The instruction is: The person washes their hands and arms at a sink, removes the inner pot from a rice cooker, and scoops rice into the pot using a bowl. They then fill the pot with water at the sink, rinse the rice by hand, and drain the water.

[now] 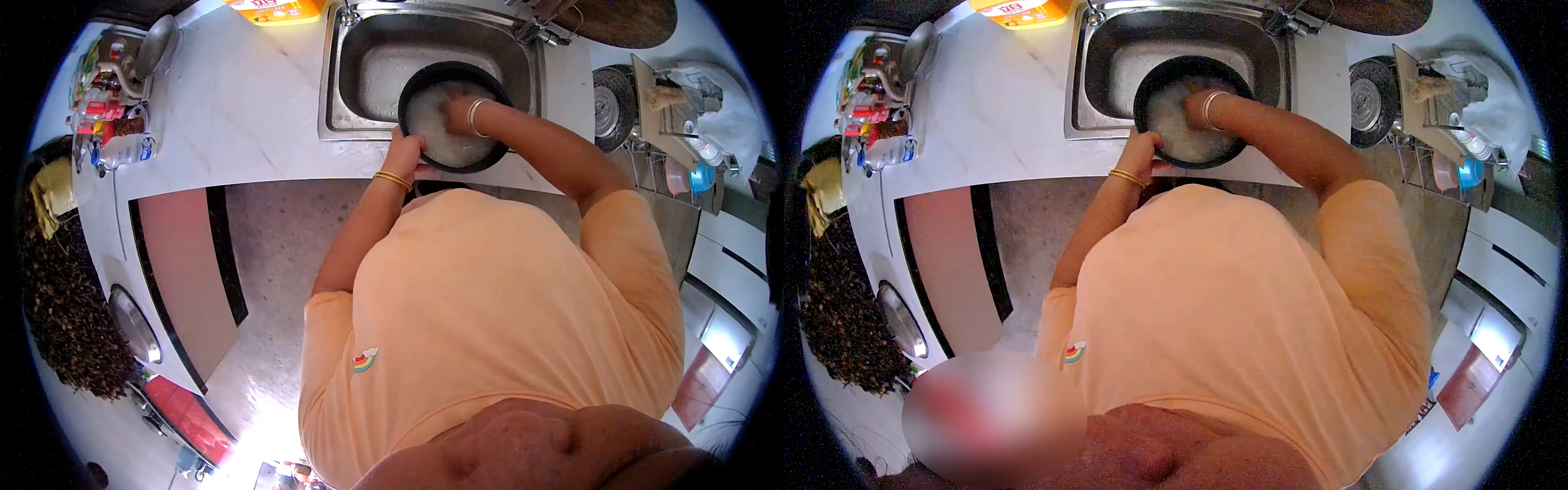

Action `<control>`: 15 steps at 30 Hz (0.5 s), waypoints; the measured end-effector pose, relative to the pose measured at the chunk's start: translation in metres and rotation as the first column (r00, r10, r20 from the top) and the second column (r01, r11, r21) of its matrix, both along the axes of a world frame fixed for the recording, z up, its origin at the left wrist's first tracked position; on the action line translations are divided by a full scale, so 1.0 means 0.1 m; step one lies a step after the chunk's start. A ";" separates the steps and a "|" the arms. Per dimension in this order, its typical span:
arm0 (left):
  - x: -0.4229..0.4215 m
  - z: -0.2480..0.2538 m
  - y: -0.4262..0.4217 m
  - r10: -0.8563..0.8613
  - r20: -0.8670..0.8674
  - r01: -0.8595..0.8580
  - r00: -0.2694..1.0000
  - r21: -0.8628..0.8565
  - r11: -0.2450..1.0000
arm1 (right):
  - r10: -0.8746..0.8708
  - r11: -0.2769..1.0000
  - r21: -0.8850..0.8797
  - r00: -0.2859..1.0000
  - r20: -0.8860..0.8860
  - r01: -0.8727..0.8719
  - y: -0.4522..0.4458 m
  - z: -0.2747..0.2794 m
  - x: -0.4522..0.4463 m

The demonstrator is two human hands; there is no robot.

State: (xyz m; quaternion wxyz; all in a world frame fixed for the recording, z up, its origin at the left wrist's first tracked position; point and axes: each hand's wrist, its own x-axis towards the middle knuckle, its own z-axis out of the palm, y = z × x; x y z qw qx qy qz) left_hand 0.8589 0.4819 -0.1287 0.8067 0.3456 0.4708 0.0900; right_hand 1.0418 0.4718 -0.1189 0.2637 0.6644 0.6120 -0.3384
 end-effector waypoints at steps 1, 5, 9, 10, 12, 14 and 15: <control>0.01 0.02 -0.02 0.045 -0.025 -0.045 0.999 -0.012 0.999 | 0.002 1.000 -0.003 1.000 0.001 -0.002 -0.06 0.00 0.01; 0.03 0.02 -0.04 0.096 -0.050 -0.097 0.994 -0.017 0.995 | 0.132 0.991 0.014 0.948 -0.288 -0.134 -0.28 -0.13 -0.02; 0.02 0.01 -0.04 0.086 -0.048 -0.087 0.995 -0.019 0.996 | 0.033 0.999 0.047 0.875 -0.483 -0.011 -0.35 -0.05 -0.20; 0.02 0.02 -0.04 0.086 -0.044 -0.087 0.995 -0.023 0.996 | -0.005 0.995 0.084 0.864 -0.503 0.054 -0.35 -0.02 -0.22; 0.02 -0.01 -0.03 0.084 -0.038 -0.085 0.996 -0.024 0.996 | 0.002 0.989 0.133 0.881 -0.473 0.069 -0.34 -0.09 -0.23; 0.03 -0.03 -0.03 0.082 -0.032 -0.083 0.996 -0.024 0.996 | 0.006 0.981 0.177 0.897 -0.441 0.081 -0.31 -0.14 -0.18; 0.02 -0.02 -0.03 0.082 -0.030 -0.083 0.996 -0.025 0.996 | -0.088 0.947 0.251 0.915 -0.393 0.199 -0.30 -0.14 -0.13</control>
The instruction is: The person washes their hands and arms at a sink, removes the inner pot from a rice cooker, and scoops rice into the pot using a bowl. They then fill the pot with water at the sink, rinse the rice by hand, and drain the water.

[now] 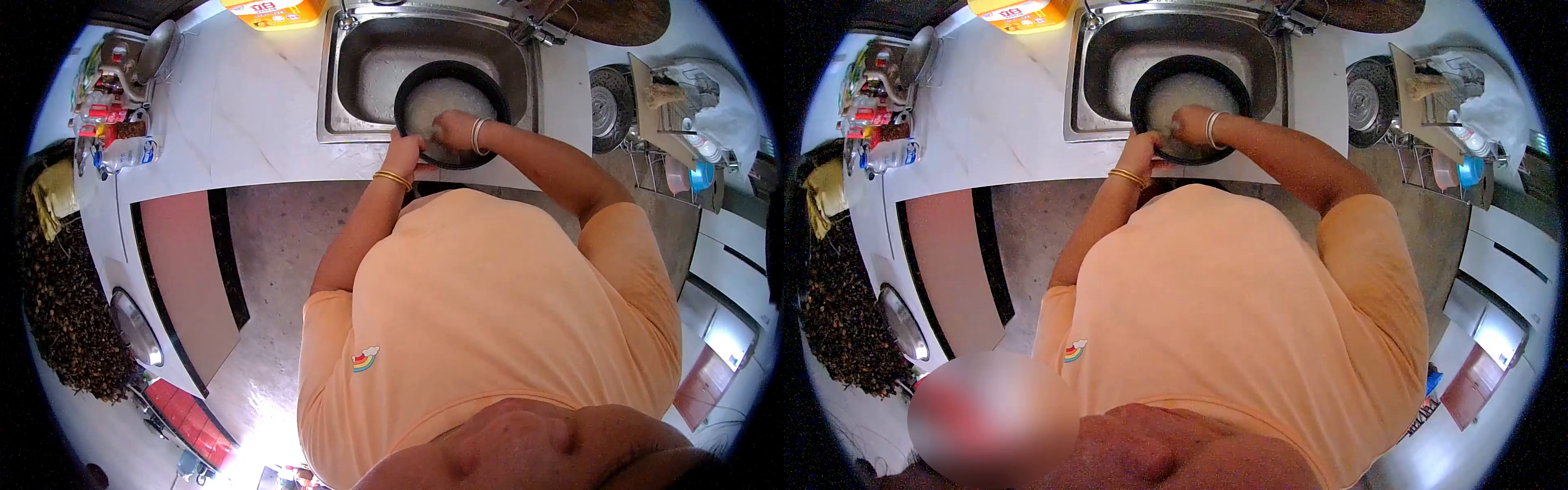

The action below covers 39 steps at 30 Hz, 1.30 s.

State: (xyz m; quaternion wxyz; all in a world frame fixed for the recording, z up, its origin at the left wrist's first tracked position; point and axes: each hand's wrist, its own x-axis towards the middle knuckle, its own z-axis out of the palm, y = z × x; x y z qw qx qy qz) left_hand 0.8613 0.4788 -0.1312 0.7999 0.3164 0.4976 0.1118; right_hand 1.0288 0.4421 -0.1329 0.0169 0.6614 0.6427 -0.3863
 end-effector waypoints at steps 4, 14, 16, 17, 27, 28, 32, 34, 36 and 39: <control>-0.02 0.03 0.01 -0.053 0.010 0.053 0.999 0.005 0.999 | -0.214 0.976 0.043 0.975 0.052 0.212 0.12 -0.07 0.30; -0.01 -0.01 0.03 -0.061 -0.016 0.062 0.998 0.016 0.998 | -0.212 0.977 -0.046 0.975 -0.071 0.209 0.32 -0.25 0.06; 0.00 0.03 0.03 -0.062 -0.008 0.062 0.998 0.023 0.998 | -0.157 0.985 0.054 0.983 -0.099 0.162 0.16 -0.24 -0.12; 0.00 0.04 0.02 -0.060 -0.002 0.060 0.998 0.030 0.998 | -0.096 0.981 0.154 0.988 -0.121 0.114 0.10 -0.22 -0.18; -0.01 -0.01 0.03 -0.027 -0.013 0.027 1.000 0.019 0.999 | -0.078 0.997 -0.005 0.995 -0.063 0.078 0.16 -0.35 -0.22; -0.01 0.00 0.05 -0.057 0.013 0.057 0.998 0.015 0.998 | -0.161 0.979 0.104 0.981 -0.112 0.173 0.16 -0.29 -0.22; -0.01 -0.06 0.04 -0.061 -0.005 0.061 0.998 0.014 0.998 | -0.124 0.950 0.287 0.992 -0.017 0.123 0.25 -0.22 -0.11; -0.02 -0.09 0.02 -0.058 0.002 0.058 0.998 0.024 0.998 | -0.072 0.964 0.264 0.978 0.194 0.019 0.25 0.03 -0.13; -0.02 -0.11 0.03 -0.058 0.010 0.058 0.998 0.037 0.998 | -0.018 0.972 0.222 0.919 0.395 -0.076 0.23 0.04 -0.11; -0.01 -0.10 0.04 -0.050 -0.015 0.051 0.999 0.033 0.998 | 0.052 0.978 0.153 0.881 0.470 -0.139 0.16 -0.05 -0.07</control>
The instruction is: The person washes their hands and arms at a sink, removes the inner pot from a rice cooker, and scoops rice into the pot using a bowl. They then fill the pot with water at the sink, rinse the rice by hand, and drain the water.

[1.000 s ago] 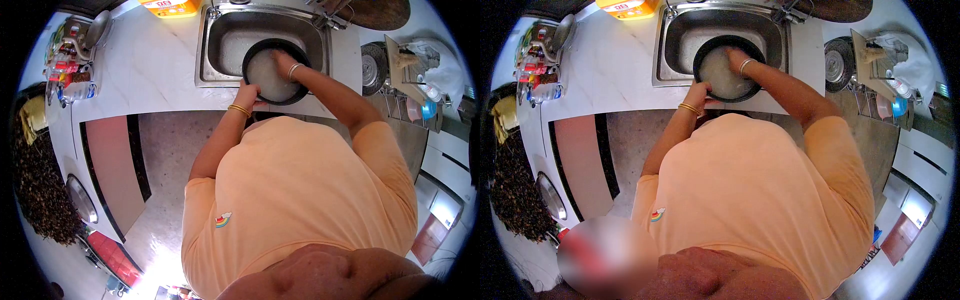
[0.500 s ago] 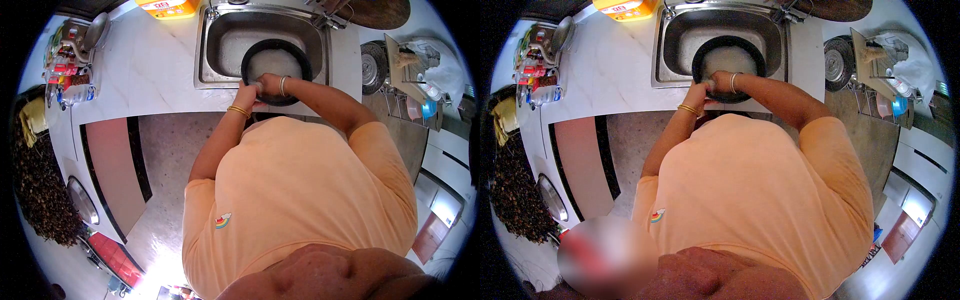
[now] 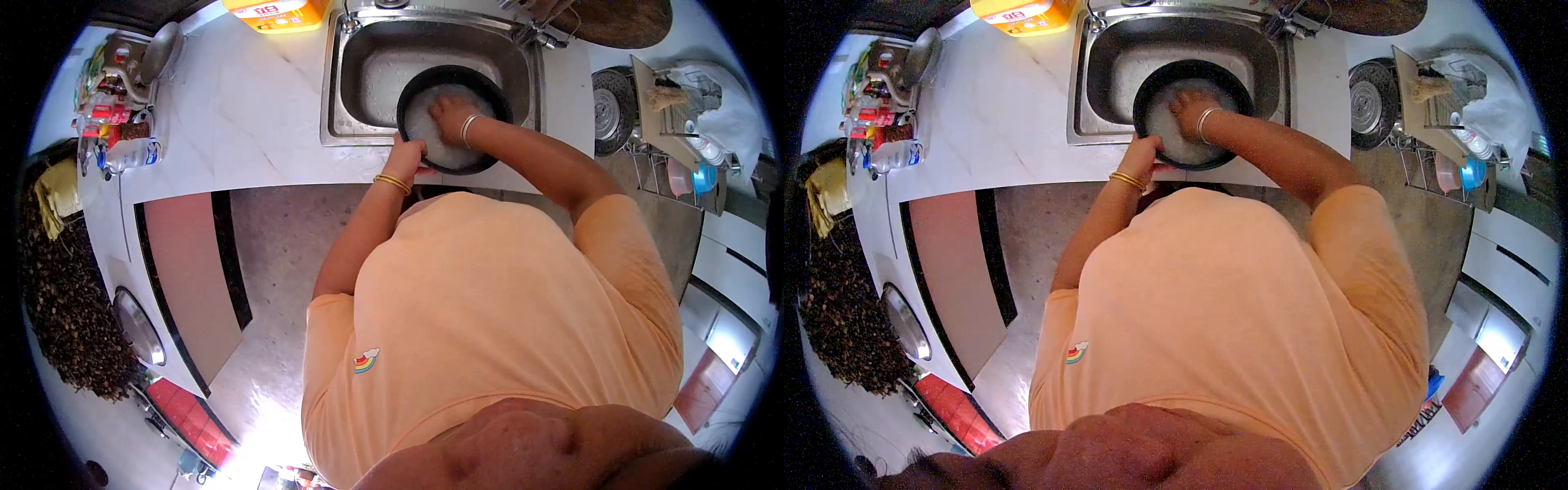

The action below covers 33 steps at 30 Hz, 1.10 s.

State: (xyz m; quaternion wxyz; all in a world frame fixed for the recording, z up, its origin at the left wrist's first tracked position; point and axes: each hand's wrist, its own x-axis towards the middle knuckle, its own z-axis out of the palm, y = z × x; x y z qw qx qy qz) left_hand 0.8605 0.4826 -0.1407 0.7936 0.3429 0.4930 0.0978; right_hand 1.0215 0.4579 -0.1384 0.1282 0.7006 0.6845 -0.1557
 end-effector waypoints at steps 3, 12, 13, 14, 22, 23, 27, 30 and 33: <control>-0.02 0.04 -0.02 -0.020 -0.041 0.022 0.999 0.044 0.999 | 0.039 0.986 -0.165 0.998 0.057 -0.029 -0.01 0.23 -0.01; -0.04 -0.07 0.03 -0.070 0.029 0.070 0.997 0.026 0.997 | -0.004 1.000 0.020 0.982 -0.188 0.008 0.18 -0.12 -0.03; -0.04 -0.08 0.02 -0.071 0.006 0.071 0.997 0.043 0.997 | 0.011 0.998 0.059 0.983 -0.185 0.000 0.17 -0.12 -0.05; -0.05 -0.07 0.00 -0.073 -0.017 0.074 0.997 0.059 0.995 | 0.024 0.995 0.097 0.983 -0.181 -0.007 0.14 -0.13 -0.07; -0.05 0.06 -0.02 -0.025 -0.029 0.026 0.999 0.057 0.998 | 0.391 0.911 0.134 0.920 0.014 -0.389 0.19 0.34 0.10; -0.05 0.09 -0.01 -0.054 -0.023 0.055 0.998 0.066 0.996 | 0.553 0.829 0.057 0.831 0.056 -0.556 0.21 0.43 0.18; -0.02 0.14 0.00 -0.004 -0.028 0.004 1.000 -0.004 1.000 | 0.417 0.903 0.030 0.894 0.165 -0.428 0.05 0.26 0.52; -0.04 -0.03 0.01 -0.068 -0.004 0.069 0.998 0.033 0.997 | 0.155 0.974 -0.162 0.988 -0.022 -0.157 -0.10 0.30 0.35; -0.02 -0.06 -0.02 -0.022 -0.016 0.023 1.000 0.072 0.997 | 0.198 0.977 0.109 0.968 -0.151 -0.183 0.00 0.33 0.16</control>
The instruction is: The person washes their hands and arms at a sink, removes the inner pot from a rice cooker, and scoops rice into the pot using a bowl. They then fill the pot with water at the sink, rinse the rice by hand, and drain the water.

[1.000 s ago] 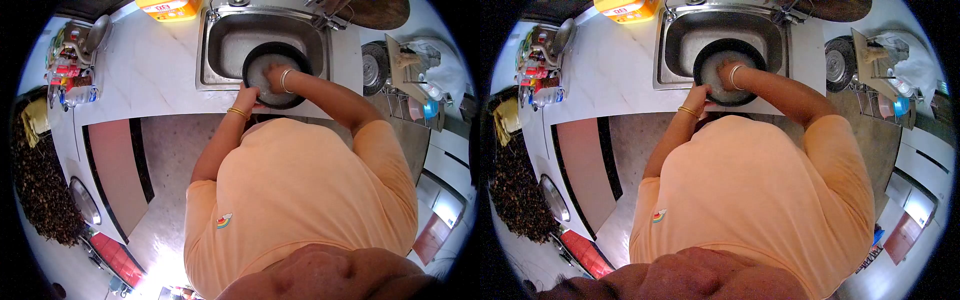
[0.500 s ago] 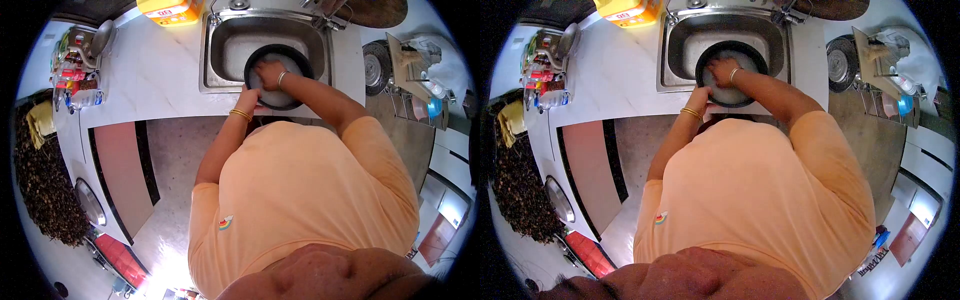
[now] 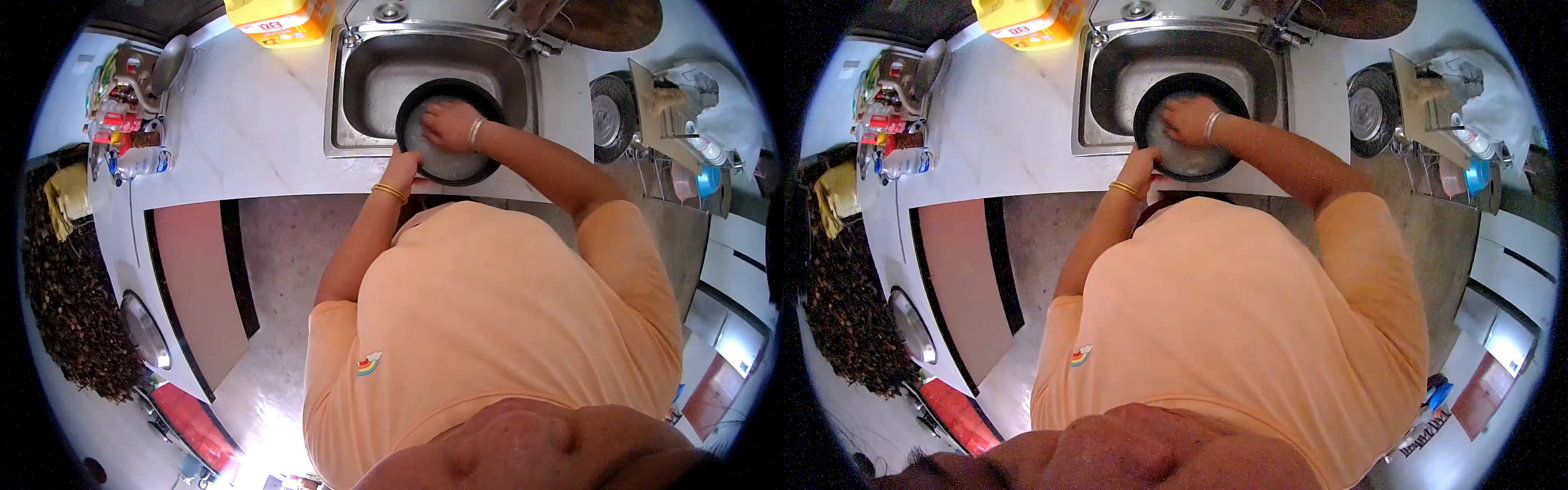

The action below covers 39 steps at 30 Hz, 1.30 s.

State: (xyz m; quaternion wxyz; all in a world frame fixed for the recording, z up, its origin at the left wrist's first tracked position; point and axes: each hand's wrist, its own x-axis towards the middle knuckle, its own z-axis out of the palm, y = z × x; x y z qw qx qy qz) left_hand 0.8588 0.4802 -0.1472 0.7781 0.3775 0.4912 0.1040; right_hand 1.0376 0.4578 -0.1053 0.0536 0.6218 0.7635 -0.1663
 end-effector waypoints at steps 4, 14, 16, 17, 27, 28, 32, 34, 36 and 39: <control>0.01 0.13 0.01 -0.005 -0.045 0.005 0.999 -0.001 1.000 | -0.087 0.982 0.156 0.988 -0.131 0.107 0.20 -0.55 -0.15; -0.03 -0.04 0.00 0.001 -0.033 -0.001 0.999 0.004 1.000 | -0.055 0.960 0.259 0.980 -0.190 0.104 -0.17 0.01 -0.10; -0.03 0.00 0.01 -0.003 -0.042 0.003 0.999 0.009 1.000 | -0.135 0.977 0.119 0.943 -0.303 0.178 -0.29 -0.10 0.00; -0.03 0.09 0.00 -0.008 -0.007 0.008 1.000 0.031 0.999 | -0.130 0.977 0.124 0.944 -0.304 0.175 -0.33 -0.08 0.03; -0.39 0.40 -0.15 0.113 -0.084 -0.120 0.990 -0.080 0.990 | -0.184 0.565 0.531 0.724 -0.665 0.632 -0.03 0.11 0.87; -0.44 0.40 -0.17 0.114 -0.101 -0.122 0.988 -0.074 0.990 | -0.312 0.563 0.536 0.762 -0.568 0.630 -0.02 -0.28 1.02; -0.50 0.67 -0.10 0.148 -0.181 -0.143 0.972 0.040 0.989 | -0.443 0.660 0.394 0.755 -0.484 0.640 -0.28 -0.96 1.00; -0.60 0.66 -0.10 0.095 -0.226 -0.093 0.969 0.021 0.995 | -0.550 0.692 -0.268 0.249 -0.797 0.670 -0.58 -0.37 0.64; -0.57 0.73 -0.11 0.110 -0.223 -0.105 0.969 0.036 0.994 | -0.523 0.718 -0.199 0.328 -0.787 0.668 -0.80 -0.26 0.43; -0.55 0.76 -0.08 0.093 -0.216 -0.082 0.972 0.059 0.995 | -0.491 0.739 -0.104 0.427 -0.760 0.665 -0.88 -0.28 0.30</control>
